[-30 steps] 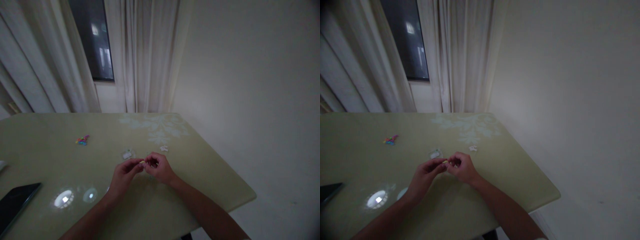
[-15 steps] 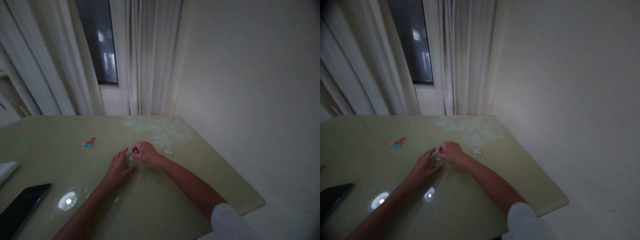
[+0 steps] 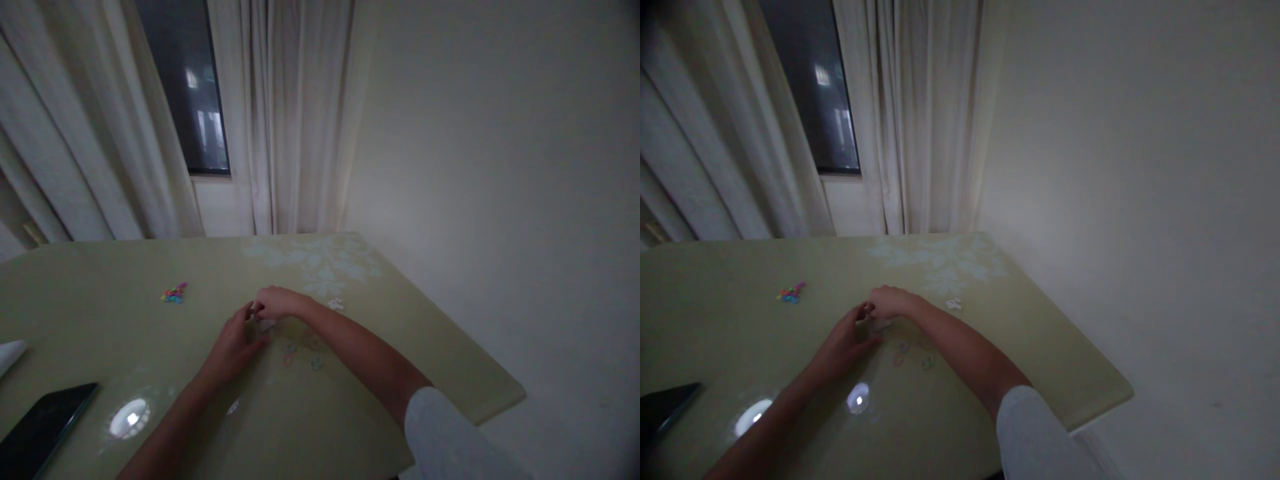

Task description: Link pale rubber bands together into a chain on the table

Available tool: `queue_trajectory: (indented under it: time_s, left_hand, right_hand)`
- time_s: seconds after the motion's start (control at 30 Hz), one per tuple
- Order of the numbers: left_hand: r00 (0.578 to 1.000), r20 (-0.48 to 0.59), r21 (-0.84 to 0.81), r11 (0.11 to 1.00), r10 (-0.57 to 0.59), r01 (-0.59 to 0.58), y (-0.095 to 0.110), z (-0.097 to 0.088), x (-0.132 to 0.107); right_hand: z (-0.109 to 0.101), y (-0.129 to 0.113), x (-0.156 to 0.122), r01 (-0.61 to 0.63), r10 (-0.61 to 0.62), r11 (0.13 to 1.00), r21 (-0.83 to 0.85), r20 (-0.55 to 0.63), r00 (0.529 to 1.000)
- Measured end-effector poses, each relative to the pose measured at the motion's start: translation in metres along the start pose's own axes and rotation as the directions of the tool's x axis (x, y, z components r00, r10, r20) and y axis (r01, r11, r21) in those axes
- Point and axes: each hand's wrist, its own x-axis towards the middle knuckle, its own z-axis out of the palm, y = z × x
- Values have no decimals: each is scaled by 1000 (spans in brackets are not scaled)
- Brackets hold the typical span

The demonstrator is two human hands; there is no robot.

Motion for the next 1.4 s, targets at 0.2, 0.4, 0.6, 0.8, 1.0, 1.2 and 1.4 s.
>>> queue_trajectory:
  time_s: [0.2, 0.4, 0.6, 0.8, 1.0, 1.2, 1.4]
  left_hand:
    - [986, -59, 197, 970, 158, -144, 34, -2, -9]
    - [953, 286, 284, 941, 101, -185, 64, 24, -13]
    - [935, 355, 285, 950, 21, -129, 65, 20, -13]
    - [926, 377, 294, 948, -2, -118, 65, 7, -19]
    - [907, 419, 356, 912, 38, -203, 64, 6, -21]
    - [902, 422, 483, 819, 93, -311, 55, 14, -21]
    - [888, 458, 400, 884, 38, -244, 60, 2, -19]
  right_hand:
    - [22, 39, -73, 21, 92, 951, 308, -347, 933]
    - [61, 55, -124, -62, 146, 961, 270, -307, 940]
    - [60, 35, -123, -105, 126, 989, 104, -229, 965]
    - [63, 31, -128, -65, 60, 998, -12, -240, 969]
    - [63, 38, -123, 2, 116, 948, 317, -351, 929]
    - [60, 38, -120, 81, 167, 847, 525, -407, 898]
    - [58, 39, -121, 88, 205, 810, 580, -421, 883]
